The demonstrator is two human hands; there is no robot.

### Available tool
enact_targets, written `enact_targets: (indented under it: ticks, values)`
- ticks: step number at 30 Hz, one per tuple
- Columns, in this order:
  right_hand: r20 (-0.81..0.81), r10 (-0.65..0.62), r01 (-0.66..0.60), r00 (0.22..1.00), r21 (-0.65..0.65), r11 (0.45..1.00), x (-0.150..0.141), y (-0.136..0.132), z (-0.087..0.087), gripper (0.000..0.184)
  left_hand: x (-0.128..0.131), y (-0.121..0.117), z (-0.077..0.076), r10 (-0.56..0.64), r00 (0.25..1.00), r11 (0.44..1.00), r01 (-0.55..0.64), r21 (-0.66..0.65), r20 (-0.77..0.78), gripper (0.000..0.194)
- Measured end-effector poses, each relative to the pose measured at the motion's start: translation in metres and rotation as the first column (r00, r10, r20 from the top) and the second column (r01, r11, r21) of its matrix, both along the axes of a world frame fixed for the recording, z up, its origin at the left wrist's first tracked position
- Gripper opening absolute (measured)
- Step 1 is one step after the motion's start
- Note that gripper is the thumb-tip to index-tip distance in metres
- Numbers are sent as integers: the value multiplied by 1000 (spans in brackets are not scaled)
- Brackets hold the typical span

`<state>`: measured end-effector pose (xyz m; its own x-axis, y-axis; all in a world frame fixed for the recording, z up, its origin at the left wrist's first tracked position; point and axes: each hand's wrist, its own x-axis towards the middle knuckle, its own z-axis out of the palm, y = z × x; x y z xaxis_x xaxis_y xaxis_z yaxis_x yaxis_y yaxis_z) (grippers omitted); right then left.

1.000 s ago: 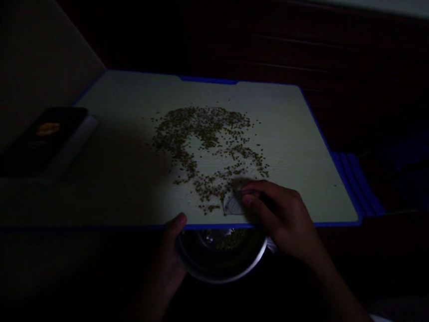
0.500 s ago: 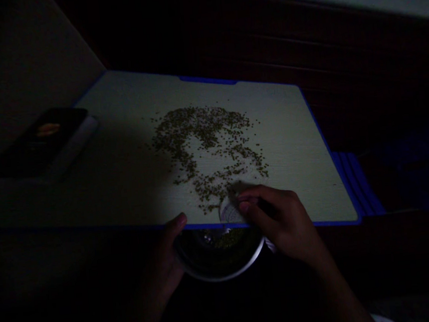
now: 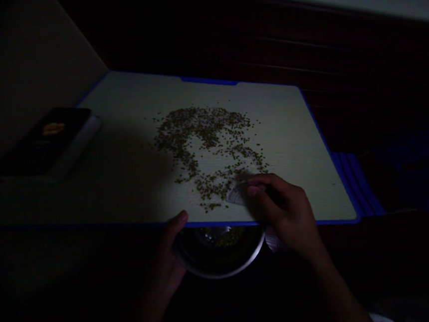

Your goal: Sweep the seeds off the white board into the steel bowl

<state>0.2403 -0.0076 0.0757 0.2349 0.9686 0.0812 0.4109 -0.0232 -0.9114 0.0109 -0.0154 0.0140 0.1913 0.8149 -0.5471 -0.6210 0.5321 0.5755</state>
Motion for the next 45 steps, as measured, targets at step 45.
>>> enact_targets:
  ticks: [45]
  values:
    - [113, 235, -227, 965, -81, 970, -1, -3, 4, 19, 4, 0, -3, 102, 994, 993, -103, -55, -28, 26]
